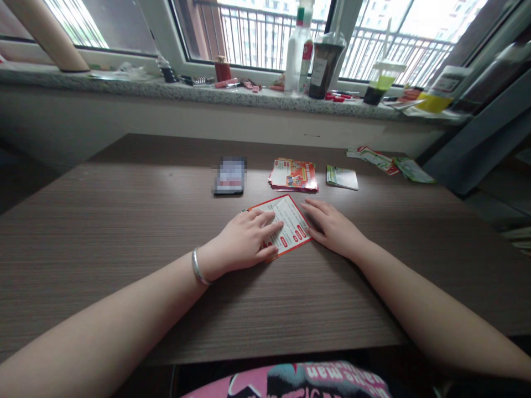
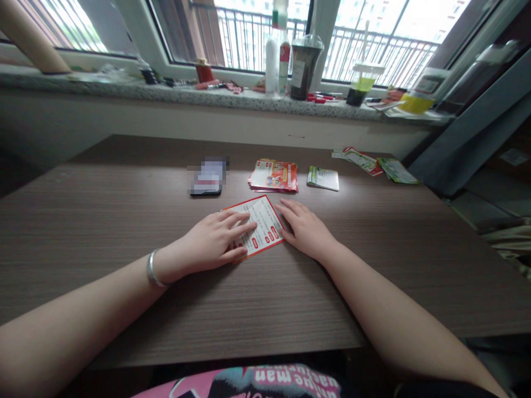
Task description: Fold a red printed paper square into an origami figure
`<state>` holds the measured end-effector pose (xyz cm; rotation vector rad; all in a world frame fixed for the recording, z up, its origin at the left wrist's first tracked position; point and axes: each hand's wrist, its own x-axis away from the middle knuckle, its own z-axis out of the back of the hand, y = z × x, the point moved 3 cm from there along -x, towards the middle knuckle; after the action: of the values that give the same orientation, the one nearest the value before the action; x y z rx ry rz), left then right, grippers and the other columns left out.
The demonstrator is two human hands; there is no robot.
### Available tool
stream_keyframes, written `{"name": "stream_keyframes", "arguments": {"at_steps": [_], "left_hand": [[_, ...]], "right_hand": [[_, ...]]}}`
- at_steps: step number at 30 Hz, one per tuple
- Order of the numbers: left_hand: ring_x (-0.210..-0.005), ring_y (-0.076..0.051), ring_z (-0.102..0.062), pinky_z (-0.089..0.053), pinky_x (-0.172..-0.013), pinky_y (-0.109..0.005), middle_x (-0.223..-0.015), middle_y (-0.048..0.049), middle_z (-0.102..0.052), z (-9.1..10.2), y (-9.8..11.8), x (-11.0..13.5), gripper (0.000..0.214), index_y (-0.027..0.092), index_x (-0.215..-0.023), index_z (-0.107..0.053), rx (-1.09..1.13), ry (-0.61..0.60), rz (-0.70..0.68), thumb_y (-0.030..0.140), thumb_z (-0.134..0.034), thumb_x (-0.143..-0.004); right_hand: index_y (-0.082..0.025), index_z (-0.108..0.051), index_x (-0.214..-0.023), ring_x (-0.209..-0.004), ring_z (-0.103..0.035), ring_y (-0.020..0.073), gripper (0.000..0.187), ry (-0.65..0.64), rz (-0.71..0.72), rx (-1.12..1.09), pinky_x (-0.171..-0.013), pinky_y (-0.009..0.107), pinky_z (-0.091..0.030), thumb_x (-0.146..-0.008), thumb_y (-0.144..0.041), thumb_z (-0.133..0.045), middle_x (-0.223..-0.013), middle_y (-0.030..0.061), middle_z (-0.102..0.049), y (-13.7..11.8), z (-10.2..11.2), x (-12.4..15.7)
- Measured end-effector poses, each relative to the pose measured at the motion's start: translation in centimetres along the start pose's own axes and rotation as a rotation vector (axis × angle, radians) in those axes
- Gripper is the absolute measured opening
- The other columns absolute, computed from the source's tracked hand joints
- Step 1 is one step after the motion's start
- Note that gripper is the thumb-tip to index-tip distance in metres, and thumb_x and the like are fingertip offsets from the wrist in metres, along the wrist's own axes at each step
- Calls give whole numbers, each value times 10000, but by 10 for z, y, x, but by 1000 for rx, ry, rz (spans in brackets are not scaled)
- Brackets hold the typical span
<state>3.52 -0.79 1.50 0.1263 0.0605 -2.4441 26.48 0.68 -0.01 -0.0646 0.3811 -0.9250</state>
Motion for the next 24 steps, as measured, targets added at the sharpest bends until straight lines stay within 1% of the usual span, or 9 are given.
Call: {"name": "stream_keyframes", "arguments": {"at_steps": [2,4,6,8,11,15,17,21,24], "left_hand": [[-1240,-297,-501,-385,-1070,-451,-1381,-122,-520,2,1,-1,505,223,-1377,-494,-3,4,19,471,-483,-937],[-1214,-296,-516,-395,-1060,-450,-1351,-118,-538,2,1,-1,492,223,-1363,-507,-4,16,41,465,-490,-935],[-1209,-308,-517,-404,-1048,-462,-1329,-122,-548,1,2,-1,494,219,-1353,-517,-11,29,71,475,-490,-932],[-1223,-328,-506,-407,-1043,-483,-1323,-130,-548,-2,1,-1,508,209,-1355,-517,-25,40,103,485,-488,-930],[-1242,-330,-492,-402,-1058,-482,-1339,-135,-540,-6,1,-1,519,174,-1361,-507,-32,64,110,472,-483,-937],[-1274,-271,-476,-378,-1104,-399,-1361,-119,-538,-11,2,-4,431,140,-1320,-528,46,72,-64,375,-458,-965],[-1266,-257,-486,-376,-1108,-389,-1357,-115,-544,-11,1,-5,407,140,-1294,-539,89,77,-88,365,-464,-964],[-1311,-282,-455,-359,-1120,-413,-1406,-139,-505,-8,-2,-4,517,134,-1316,-514,152,49,-70,470,-523,-924],[-1344,-300,-430,-336,-1135,-432,-1438,-168,-476,-5,-3,-2,692,123,-1364,-469,203,-2,-93,577,-582,-855]], "right_hand": [[-230,-503,-1374,-1343,-448,278,480,23,80,-3,-1094,529,-413,-895,-225,-530,-1452,108,-496,-4,2,0],[-236,-582,-1291,-1339,-455,250,403,14,195,-19,-1093,489,-428,-902,-171,-503,-1380,70,-577,-10,3,0],[-230,-645,-1204,-1308,-491,229,341,-21,303,-40,-1090,447,-440,-909,-152,-492,-1289,46,-649,-17,4,1],[-216,-671,-1162,-1244,-550,215,294,-56,363,-56,-1086,423,-445,-922,-182,-504,-1235,49,-681,-21,4,1],[-195,-671,-1167,-1155,-611,208,277,-67,385,-48,-1078,422,-448,-947,-270,-520,-1217,68,-690,-22,3,-1],[-214,-678,-1161,-1111,-637,204,274,-46,393,-4,-1028,414,-482,-968,-279,-494,-1203,61,-700,-19,2,-1],[-233,-684,-1152,-1082,-651,197,271,-37,405,29,-992,395,-502,-974,-262,-482,-1186,53,-708,-18,2,1],[-213,-687,-1132,-1046,-661,205,261,-57,442,119,-908,355,-527,-967,-211,-485,-1136,64,-724,-25,1,4],[-200,-711,-1018,-939,-677,209,226,-50,359,171,-804,334,-530,-964,-231,-494,-1033,83,-741,-29,2,4]]}}
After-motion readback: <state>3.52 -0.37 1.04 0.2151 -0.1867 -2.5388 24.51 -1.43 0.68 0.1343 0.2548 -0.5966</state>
